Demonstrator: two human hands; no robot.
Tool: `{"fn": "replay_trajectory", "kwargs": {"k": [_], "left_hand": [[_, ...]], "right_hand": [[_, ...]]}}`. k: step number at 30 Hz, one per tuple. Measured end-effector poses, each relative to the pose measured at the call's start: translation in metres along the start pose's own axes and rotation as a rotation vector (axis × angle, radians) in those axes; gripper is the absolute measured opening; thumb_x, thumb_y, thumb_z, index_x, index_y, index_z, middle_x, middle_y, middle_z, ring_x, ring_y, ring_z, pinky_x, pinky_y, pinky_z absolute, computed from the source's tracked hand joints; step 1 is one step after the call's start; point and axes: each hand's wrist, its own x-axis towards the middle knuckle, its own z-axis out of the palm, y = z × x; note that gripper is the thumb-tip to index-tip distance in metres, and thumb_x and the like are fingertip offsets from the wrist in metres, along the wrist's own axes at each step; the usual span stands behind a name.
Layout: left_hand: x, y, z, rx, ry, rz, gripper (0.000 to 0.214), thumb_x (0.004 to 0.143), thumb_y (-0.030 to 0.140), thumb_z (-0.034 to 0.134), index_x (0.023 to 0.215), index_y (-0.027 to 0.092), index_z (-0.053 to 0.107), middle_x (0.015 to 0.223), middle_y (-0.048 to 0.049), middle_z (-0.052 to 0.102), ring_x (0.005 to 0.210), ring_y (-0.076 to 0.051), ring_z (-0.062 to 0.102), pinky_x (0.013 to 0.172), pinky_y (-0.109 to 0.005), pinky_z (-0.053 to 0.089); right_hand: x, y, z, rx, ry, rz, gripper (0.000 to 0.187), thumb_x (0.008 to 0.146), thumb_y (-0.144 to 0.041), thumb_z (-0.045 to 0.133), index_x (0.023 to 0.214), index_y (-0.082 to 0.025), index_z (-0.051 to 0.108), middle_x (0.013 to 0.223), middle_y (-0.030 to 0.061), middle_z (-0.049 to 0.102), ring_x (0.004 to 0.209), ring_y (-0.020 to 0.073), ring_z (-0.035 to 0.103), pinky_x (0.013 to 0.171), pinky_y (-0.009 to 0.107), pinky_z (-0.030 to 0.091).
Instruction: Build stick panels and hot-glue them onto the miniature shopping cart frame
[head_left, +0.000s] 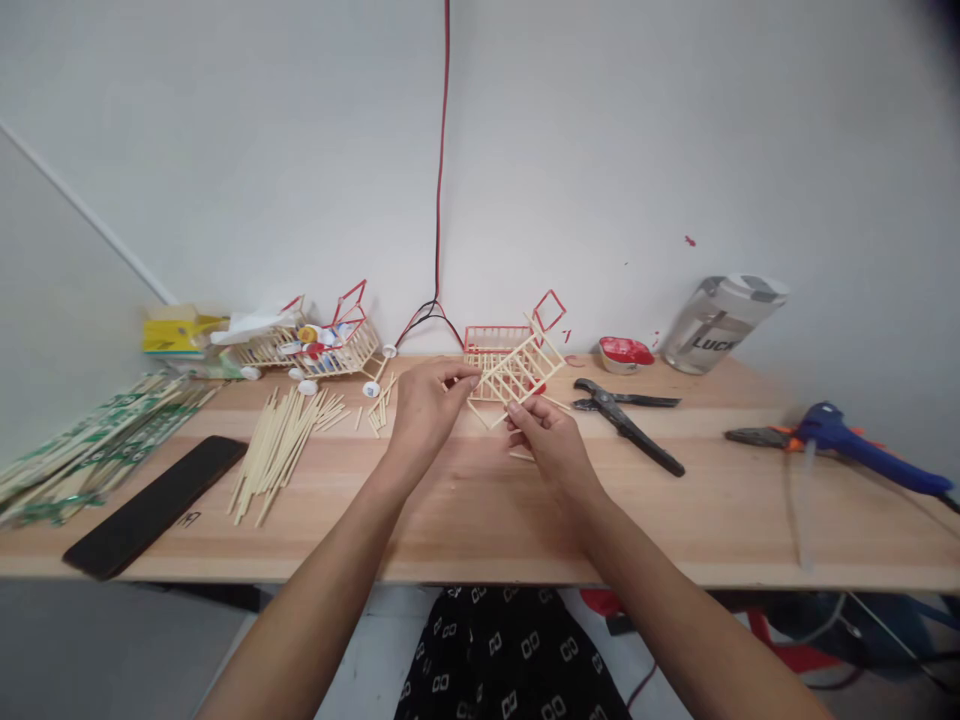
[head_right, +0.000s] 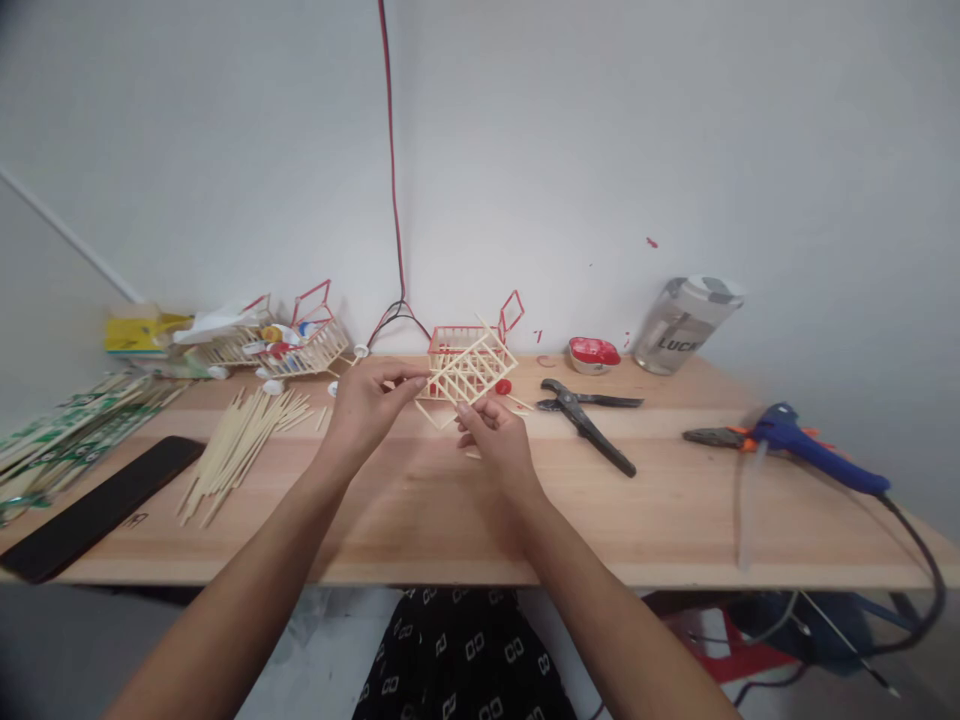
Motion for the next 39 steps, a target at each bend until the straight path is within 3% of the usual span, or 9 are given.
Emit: {"fn": "replay_trajectory", "kwargs": {"k": [15, 18, 21, 24, 27, 33, 39], "left_hand": [[-0.003, -0.010, 0.002, 0.024, -0.038, 0.046, 0.017, 0.077, 0.010, 0.063, 0.081, 0.020, 0.076, 0.084, -0.0042, 0.075, 0.079, -0.017, 0.065, 0.069, -0.027, 0.048], [-0.002, -0.010, 0.001, -0.037, -0.055, -0.031, 0.014, 0.078, 0.016, 0.064, 0.083, 0.019, 0.077, 0.088, -0.0057, 0.075, 0.083, -0.018, 0.066, 0.072, -0.028, 0.049], [-0.003, -0.014, 0.000, -0.178, -0.066, -0.182, 0.021, 0.078, 0.028, 0.065, 0.090, 0.014, 0.075, 0.084, -0.0078, 0.074, 0.075, -0.018, 0.065, 0.062, -0.027, 0.049], [-0.008, -0.020, 0.002, -0.386, -0.117, -0.347, 0.034, 0.072, 0.037, 0.072, 0.094, 0.011, 0.072, 0.077, -0.0070, 0.071, 0.061, -0.014, 0.060, 0.049, -0.024, 0.046], [-0.017, -0.022, 0.008, -0.561, -0.165, -0.448, 0.037, 0.063, 0.035, 0.079, 0.089, 0.010, 0.069, 0.070, -0.0041, 0.067, 0.057, -0.012, 0.059, 0.048, -0.022, 0.047], [-0.032, -0.015, 0.023, -0.688, -0.261, -0.498, 0.027, 0.062, 0.031, 0.079, 0.077, 0.011, 0.068, 0.071, -0.0056, 0.069, 0.062, -0.015, 0.064, 0.054, -0.024, 0.052], [-0.032, -0.016, 0.034, -0.592, -0.227, -0.495, 0.022, 0.063, 0.029, 0.075, 0.061, 0.012, 0.061, 0.059, -0.0048, 0.066, 0.054, -0.013, 0.061, 0.048, -0.022, 0.045]], "right_hand": [[-0.001, 0.000, 0.000, 0.015, -0.025, 0.017, 0.033, 0.070, -0.046, 0.075, 0.068, -0.017, 0.060, 0.067, -0.0024, 0.059, 0.062, 0.0090, 0.058, 0.066, 0.023, 0.054], [-0.001, 0.000, 0.000, 0.034, -0.015, 0.013, 0.032, 0.070, -0.045, 0.075, 0.068, -0.017, 0.060, 0.067, -0.0026, 0.058, 0.062, 0.0085, 0.057, 0.067, 0.023, 0.054], [0.001, 0.002, 0.000, 0.062, 0.010, 0.011, 0.032, 0.070, -0.045, 0.075, 0.070, -0.017, 0.060, 0.068, -0.0031, 0.058, 0.063, 0.0083, 0.057, 0.068, 0.023, 0.055], [0.002, 0.002, 0.000, 0.079, 0.026, 0.017, 0.033, 0.069, -0.045, 0.076, 0.071, -0.016, 0.060, 0.066, -0.0035, 0.056, 0.063, 0.0082, 0.057, 0.069, 0.024, 0.055], [0.001, 0.000, 0.001, 0.089, 0.034, 0.002, 0.033, 0.069, -0.046, 0.076, 0.071, -0.016, 0.061, 0.067, -0.0032, 0.057, 0.064, 0.0085, 0.056, 0.070, 0.024, 0.055], [-0.002, -0.001, 0.004, 0.106, 0.026, -0.056, 0.031, 0.072, -0.046, 0.073, 0.072, -0.017, 0.060, 0.072, -0.0019, 0.061, 0.070, 0.0099, 0.059, 0.074, 0.025, 0.055], [-0.002, -0.001, 0.004, 0.090, 0.024, -0.054, 0.031, 0.073, -0.046, 0.072, 0.073, -0.018, 0.059, 0.072, -0.0012, 0.062, 0.070, 0.0109, 0.059, 0.073, 0.026, 0.055]]}}
